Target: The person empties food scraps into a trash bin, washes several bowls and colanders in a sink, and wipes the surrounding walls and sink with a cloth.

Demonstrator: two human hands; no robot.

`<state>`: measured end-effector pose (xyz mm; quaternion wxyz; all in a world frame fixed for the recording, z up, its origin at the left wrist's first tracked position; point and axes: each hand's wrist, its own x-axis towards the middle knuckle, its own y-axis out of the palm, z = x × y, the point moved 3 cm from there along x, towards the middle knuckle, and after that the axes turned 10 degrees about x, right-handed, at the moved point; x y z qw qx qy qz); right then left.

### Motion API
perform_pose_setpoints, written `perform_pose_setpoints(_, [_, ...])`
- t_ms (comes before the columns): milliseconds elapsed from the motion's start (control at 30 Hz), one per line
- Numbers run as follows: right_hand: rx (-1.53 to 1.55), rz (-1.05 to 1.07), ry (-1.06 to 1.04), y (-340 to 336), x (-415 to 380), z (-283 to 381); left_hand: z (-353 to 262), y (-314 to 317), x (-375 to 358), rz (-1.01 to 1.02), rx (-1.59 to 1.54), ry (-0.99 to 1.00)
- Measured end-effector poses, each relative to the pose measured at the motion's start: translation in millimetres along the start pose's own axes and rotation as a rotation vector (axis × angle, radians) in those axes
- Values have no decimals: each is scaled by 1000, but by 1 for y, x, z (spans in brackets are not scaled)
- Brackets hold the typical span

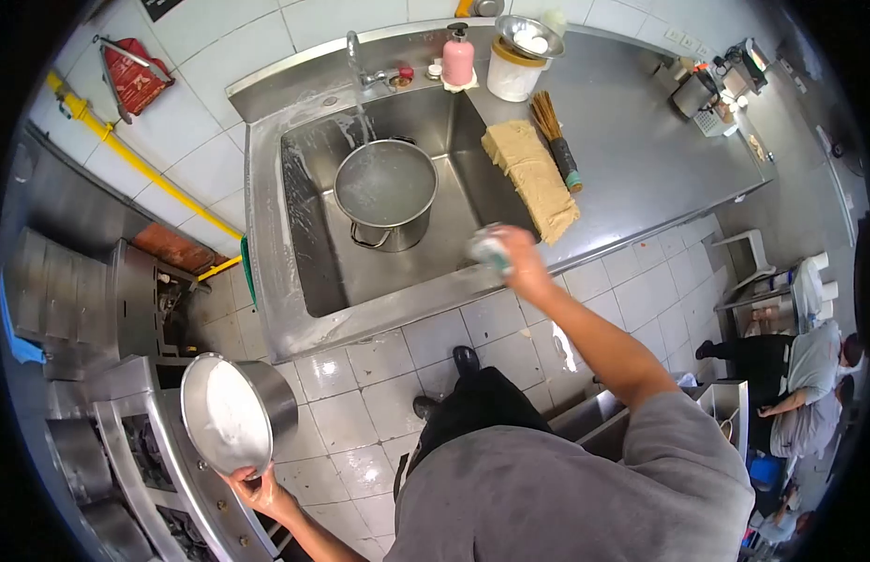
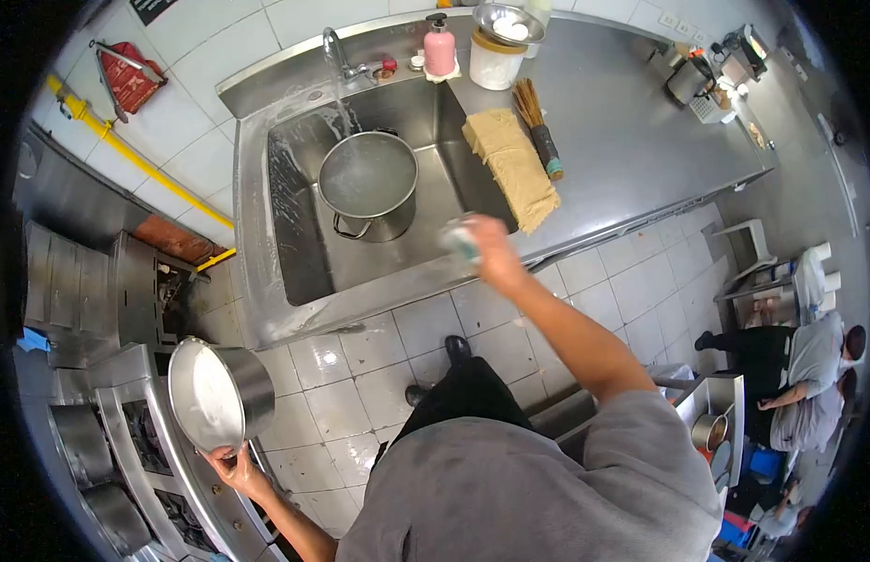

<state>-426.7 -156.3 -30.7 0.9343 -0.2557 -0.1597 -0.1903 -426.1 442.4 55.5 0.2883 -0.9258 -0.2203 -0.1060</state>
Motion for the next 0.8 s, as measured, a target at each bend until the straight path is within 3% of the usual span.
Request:
perform_pose_setpoints(33, [192, -174, -19, -22, -11, -29, 3, -2, -3, -7, 27, 68])
perform_pose_setpoints(100, [-663, -171, 63, -73, -17, 27, -8, -5, -9, -2, 55, 55])
perform_pose_setpoints(200, [-949, -109, 153, -69, -52, -18, 2, -6, -18, 20, 37, -42])
perform_pose_setpoints(333, [-645, -103, -59, 35, -45, -2, 5, -8, -23, -7, 10, -15])
perform_pose_setpoints(367, [-695, 174, 179, 67, -27, 36, 2, -8, -26, -18, 12, -36])
perform_pose_setpoints(400, [-542, 109, 82, 102, -29, 55, 0, -11, -27, -35, 17, -57])
perform_pose_setpoints(433, [-612, -42, -252, 147, -33, 57, -2, -11, -27, -49, 12, -51])
perform_pose_setpoints(467, [-449, 205, -24, 175, -17, 85, -2, -12, -28, -44, -14, -55])
perform_pose_setpoints(533, [-307, 406, -20, 225, 5, 120, -4, -16, -29, -54, -30, -60])
perform_pose_setpoints(600, [-190, 466, -134, 253, 10, 137, -7, -23, -28, -32, 39, 40])
perform_pose_setpoints(700, [22, 582, -397, 283, 8, 141, 32, -35, -28, -65, -10, -9])
perform_pose_setpoints(800, [160, 723, -384, 273, 14, 130, 4, -39, -31, -85, 31, -13])
